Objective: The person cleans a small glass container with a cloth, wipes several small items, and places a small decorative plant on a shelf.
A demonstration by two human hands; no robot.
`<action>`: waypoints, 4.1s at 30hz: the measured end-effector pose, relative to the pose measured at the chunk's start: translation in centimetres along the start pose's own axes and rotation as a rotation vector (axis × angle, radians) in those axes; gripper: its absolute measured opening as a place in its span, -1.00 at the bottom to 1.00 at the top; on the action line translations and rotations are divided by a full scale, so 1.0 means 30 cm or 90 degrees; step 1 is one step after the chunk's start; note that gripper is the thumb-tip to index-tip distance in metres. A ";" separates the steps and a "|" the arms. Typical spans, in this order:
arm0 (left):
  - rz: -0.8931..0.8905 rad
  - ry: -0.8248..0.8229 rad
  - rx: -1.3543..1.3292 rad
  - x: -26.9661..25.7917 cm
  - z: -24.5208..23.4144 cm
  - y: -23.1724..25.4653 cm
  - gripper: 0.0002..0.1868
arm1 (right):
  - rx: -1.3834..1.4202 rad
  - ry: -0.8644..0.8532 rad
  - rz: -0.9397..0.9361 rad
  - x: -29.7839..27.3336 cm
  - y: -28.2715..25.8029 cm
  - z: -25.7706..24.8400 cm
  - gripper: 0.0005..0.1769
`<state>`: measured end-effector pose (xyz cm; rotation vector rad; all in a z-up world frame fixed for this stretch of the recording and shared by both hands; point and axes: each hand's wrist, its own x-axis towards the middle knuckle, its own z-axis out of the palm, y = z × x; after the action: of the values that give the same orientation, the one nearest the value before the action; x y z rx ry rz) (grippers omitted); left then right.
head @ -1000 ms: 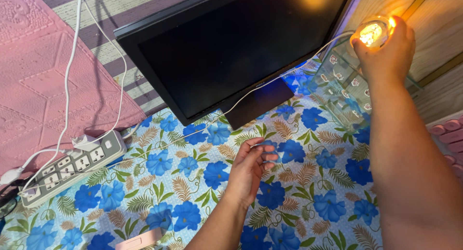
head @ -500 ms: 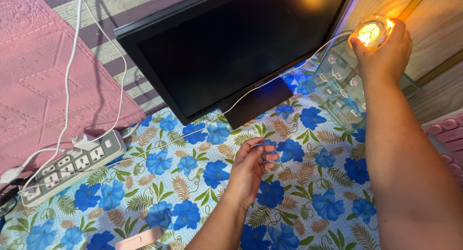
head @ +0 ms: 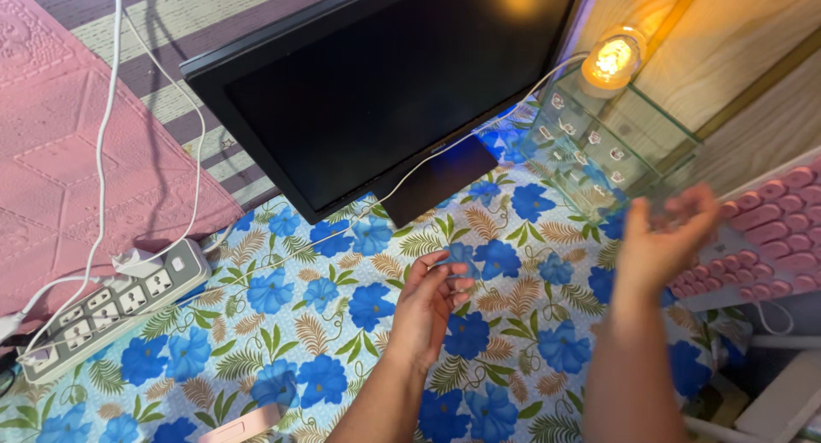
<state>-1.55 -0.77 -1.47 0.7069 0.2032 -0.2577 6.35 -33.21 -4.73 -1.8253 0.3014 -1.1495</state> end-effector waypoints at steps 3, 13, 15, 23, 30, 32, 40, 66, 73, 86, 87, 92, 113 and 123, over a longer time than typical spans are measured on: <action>-0.019 0.019 0.005 -0.017 -0.017 -0.024 -0.70 | -0.067 -0.019 0.046 -0.065 0.194 0.054 -0.19; 0.022 -0.001 0.105 -0.013 -0.158 -0.123 -0.74 | -0.097 -0.090 0.135 -0.052 0.494 0.136 -0.06; 0.125 -0.085 0.256 -0.009 -0.188 -0.187 -0.76 | -0.095 -0.069 0.117 -0.076 0.530 0.142 -0.14; 0.077 -0.039 0.695 -0.063 -0.185 -0.291 -0.64 | -0.080 -0.004 0.090 -0.093 0.575 0.185 -0.23; 0.108 -0.092 0.839 -0.058 -0.156 -0.254 -0.61 | -0.074 -0.009 0.099 -0.082 0.506 0.196 -0.23; 0.086 -0.093 0.850 -0.063 -0.152 -0.249 -0.59 | -0.069 -0.010 0.104 -0.083 0.484 0.202 -0.23; 0.071 -0.102 0.853 -0.061 -0.151 -0.244 -0.57 | -0.081 -0.020 0.108 -0.080 0.425 0.234 -0.22; 0.063 -0.046 0.612 -0.036 -0.246 -0.288 -0.66 | -0.002 -0.015 0.175 -0.131 0.479 0.268 -0.18; 0.144 0.119 0.568 -0.131 -0.298 -0.115 -0.66 | 0.104 -0.111 0.130 -0.470 0.198 0.292 -0.58; 0.435 0.276 0.719 -0.675 -0.506 0.160 -0.65 | 0.150 -0.688 -0.132 -1.152 -0.776 0.165 -0.68; 0.463 0.281 0.740 -0.732 -0.530 0.171 -0.63 | 0.155 -0.714 -0.137 -1.192 -0.819 0.150 -0.67; 0.522 0.328 0.813 -0.978 -0.626 0.170 -0.69 | 0.169 -0.700 -0.195 -1.392 -0.961 0.057 -0.68; 0.434 0.685 0.660 -1.589 -1.114 0.167 -0.54 | 0.159 -0.824 -0.251 -1.910 -1.262 -0.128 -0.72; 0.436 0.680 0.717 -1.547 -1.049 0.236 -0.30 | 0.022 -0.745 -0.245 -1.795 -1.170 -0.080 -0.70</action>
<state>-46.50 32.87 -7.97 1.9401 0.8366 0.7750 -33.08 17.55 -7.53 -2.2474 -0.7573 -0.1535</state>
